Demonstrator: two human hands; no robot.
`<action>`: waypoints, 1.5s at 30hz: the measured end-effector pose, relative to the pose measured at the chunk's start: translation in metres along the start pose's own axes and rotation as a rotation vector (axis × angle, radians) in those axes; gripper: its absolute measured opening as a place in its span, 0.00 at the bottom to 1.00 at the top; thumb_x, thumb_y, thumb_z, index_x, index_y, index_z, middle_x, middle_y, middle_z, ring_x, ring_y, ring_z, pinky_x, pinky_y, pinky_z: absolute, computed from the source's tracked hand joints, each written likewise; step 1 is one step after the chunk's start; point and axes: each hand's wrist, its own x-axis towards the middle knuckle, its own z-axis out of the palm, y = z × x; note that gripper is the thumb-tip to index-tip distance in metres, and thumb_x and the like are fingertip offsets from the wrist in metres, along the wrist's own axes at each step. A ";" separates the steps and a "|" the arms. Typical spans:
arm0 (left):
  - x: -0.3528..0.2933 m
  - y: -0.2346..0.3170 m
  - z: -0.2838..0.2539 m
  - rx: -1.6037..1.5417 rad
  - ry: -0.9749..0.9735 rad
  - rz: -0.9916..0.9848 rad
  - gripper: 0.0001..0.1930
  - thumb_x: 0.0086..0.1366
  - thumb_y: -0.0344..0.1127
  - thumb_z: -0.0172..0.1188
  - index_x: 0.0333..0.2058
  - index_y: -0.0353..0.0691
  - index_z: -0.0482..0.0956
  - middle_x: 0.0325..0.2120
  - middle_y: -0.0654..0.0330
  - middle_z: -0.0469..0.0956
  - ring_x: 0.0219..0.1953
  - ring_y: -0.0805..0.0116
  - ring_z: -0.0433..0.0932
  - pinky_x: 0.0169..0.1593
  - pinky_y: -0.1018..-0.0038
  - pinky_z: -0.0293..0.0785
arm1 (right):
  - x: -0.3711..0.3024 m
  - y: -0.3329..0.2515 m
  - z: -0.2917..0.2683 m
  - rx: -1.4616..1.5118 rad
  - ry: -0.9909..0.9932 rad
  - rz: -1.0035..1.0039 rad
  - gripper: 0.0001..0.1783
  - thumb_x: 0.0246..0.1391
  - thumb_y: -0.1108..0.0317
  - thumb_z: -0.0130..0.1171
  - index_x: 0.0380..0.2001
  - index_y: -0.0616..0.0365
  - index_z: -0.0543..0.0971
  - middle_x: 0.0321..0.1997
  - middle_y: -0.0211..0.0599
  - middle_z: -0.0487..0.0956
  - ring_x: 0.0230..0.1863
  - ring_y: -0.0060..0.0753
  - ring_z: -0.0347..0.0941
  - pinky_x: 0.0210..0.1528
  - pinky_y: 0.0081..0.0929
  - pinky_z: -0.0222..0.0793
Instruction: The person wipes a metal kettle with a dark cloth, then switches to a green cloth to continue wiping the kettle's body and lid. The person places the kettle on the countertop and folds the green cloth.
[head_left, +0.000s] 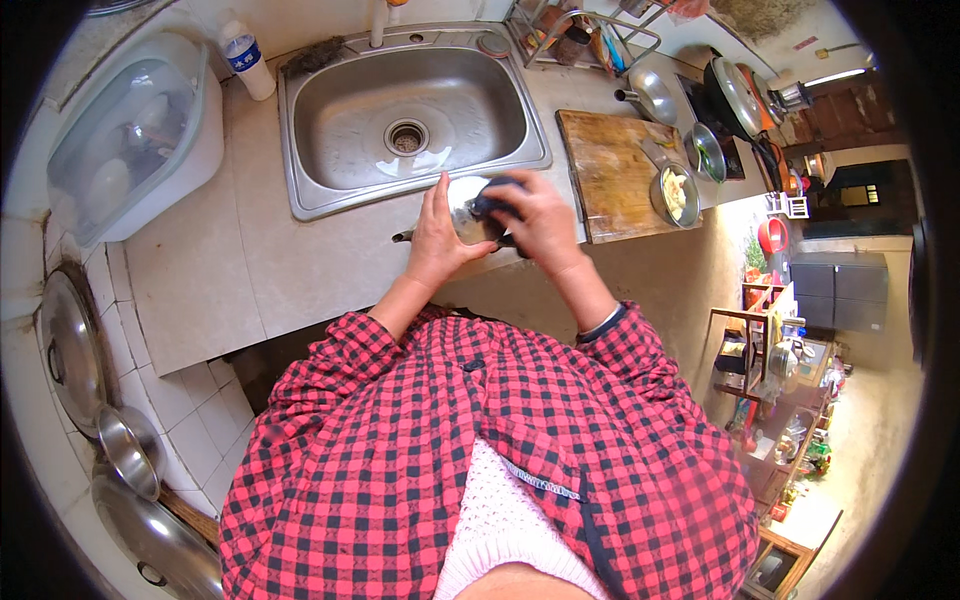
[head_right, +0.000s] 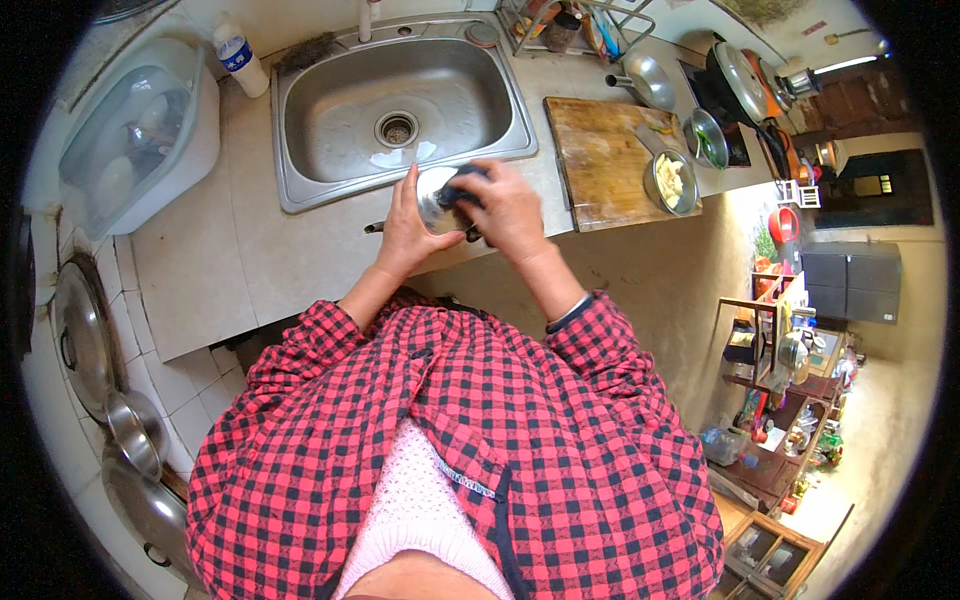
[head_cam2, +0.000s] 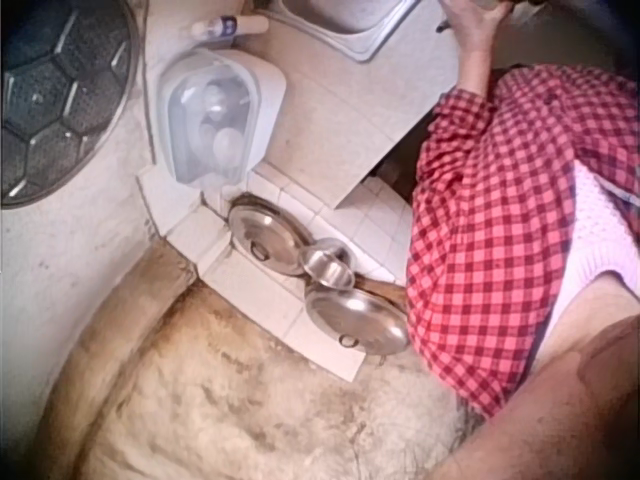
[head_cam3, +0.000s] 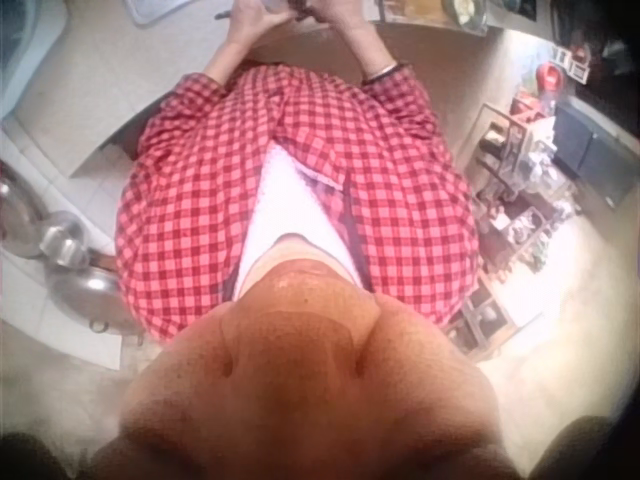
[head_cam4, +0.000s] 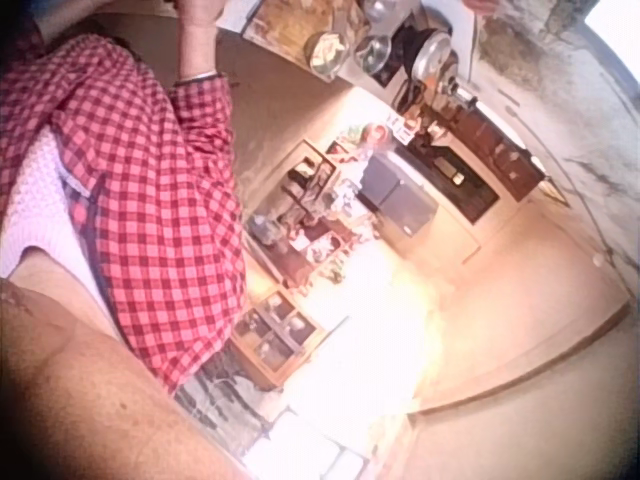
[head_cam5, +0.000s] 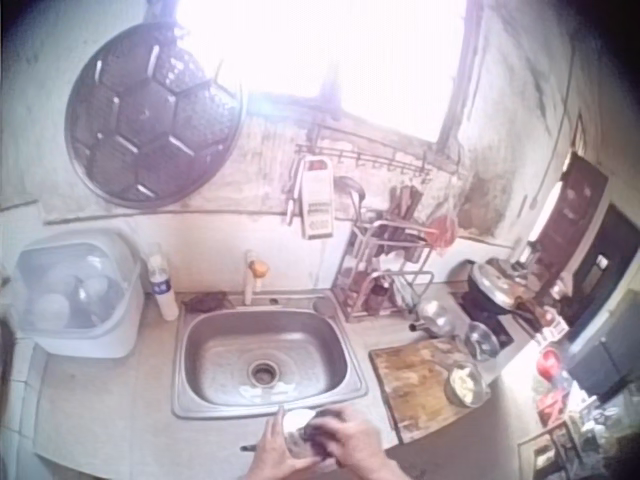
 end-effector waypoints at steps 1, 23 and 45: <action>0.001 -0.001 0.000 0.000 0.002 0.012 0.63 0.33 0.47 0.80 0.65 0.32 0.49 0.57 0.43 0.62 0.60 0.46 0.64 0.62 0.61 0.64 | -0.001 -0.009 0.008 -0.061 -0.028 0.009 0.15 0.41 0.65 0.69 0.37 0.40 0.83 0.45 0.30 0.78 0.44 0.39 0.75 0.42 0.33 0.74; 0.000 0.003 0.007 0.030 0.080 -0.016 0.58 0.34 0.45 0.78 0.62 0.34 0.54 0.54 0.47 0.63 0.57 0.49 0.65 0.60 0.61 0.66 | 0.024 0.000 0.024 -0.182 -0.046 0.171 0.16 0.42 0.69 0.66 0.39 0.43 0.83 0.39 0.31 0.76 0.42 0.40 0.76 0.39 0.37 0.74; 0.004 0.010 -0.003 0.080 -0.017 0.028 0.59 0.35 0.42 0.77 0.65 0.34 0.51 0.54 0.44 0.62 0.58 0.46 0.63 0.62 0.60 0.62 | -0.037 -0.011 0.009 0.040 0.053 0.188 0.22 0.40 0.70 0.68 0.43 0.42 0.81 0.42 0.33 0.75 0.42 0.41 0.75 0.40 0.35 0.74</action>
